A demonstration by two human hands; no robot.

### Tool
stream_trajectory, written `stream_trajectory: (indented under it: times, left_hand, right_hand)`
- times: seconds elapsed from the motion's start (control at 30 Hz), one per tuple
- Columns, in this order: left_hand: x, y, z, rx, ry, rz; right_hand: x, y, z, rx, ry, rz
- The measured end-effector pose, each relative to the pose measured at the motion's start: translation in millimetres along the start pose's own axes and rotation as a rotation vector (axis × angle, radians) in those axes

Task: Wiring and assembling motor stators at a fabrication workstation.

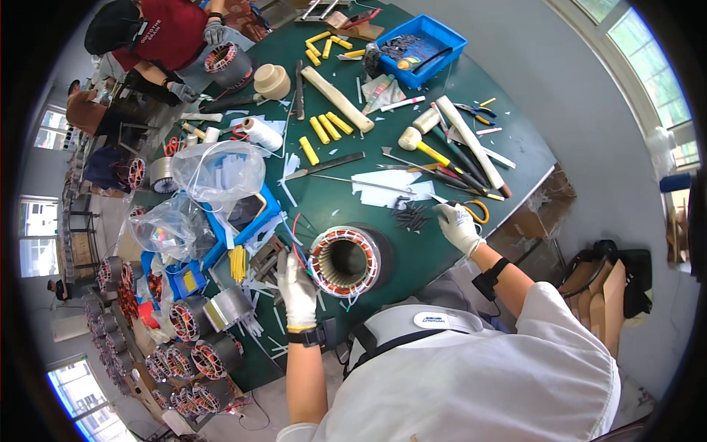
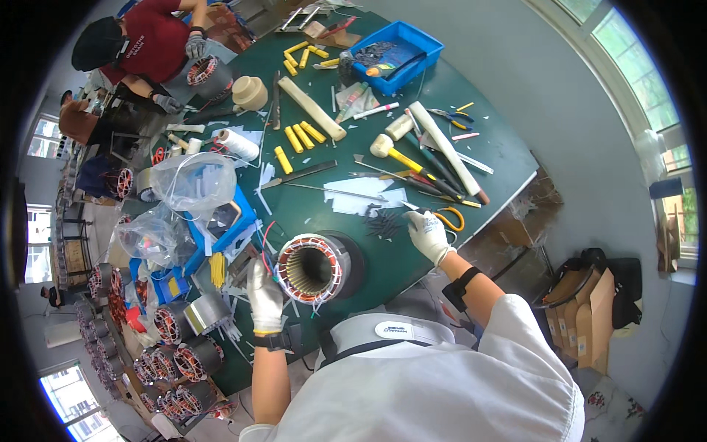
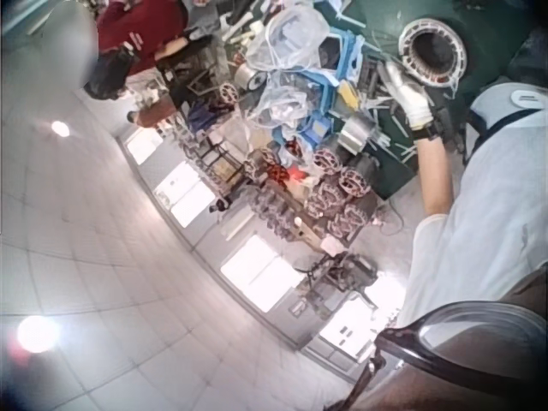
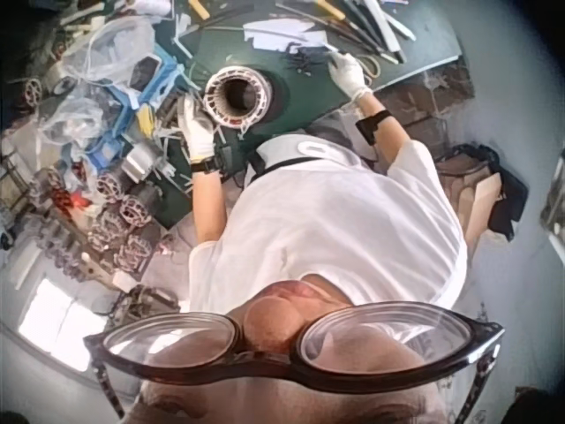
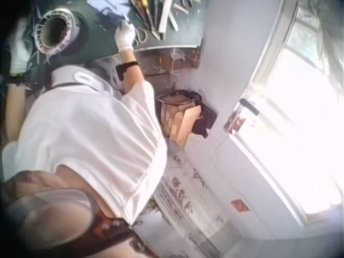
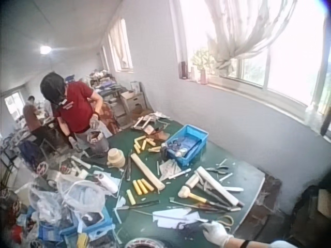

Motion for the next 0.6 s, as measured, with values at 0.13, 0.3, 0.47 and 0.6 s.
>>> stream_trajectory:
  times: [0.13, 0.3, 0.47, 0.6]
  left_hand:
    - [30.6, -23.1, -8.8, -0.07, 0.032, -0.178]
    - [66.8, -43.9, -20.3, -0.111, 0.059, -0.302]
    - [84.7, -62.8, -42.5, -0.168, 0.126, -0.365]
    - [71.1, -77.2, -66.1, -0.233, 0.167, -0.328]
  right_hand:
    - [17.2, -17.5, -8.4, 0.021, 0.111, 0.005]
    - [15.0, -7.5, 10.4, 0.028, 0.079, -0.003]
    - [68.4, 49.8, 175.4, 0.376, 0.295, -0.096]
    - [26.6, 82.8, 267.6, 0.577, 0.194, 0.125]
Point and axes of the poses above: each hand's wrist, its own y-axis towards the middle knuckle, its own x-axis out of the back of the hand, z = x × y, the point moved 4 cm from there along y, towards the middle knuckle, and after that the axes turned 10 degrees about -x, right-handed, at the moved point
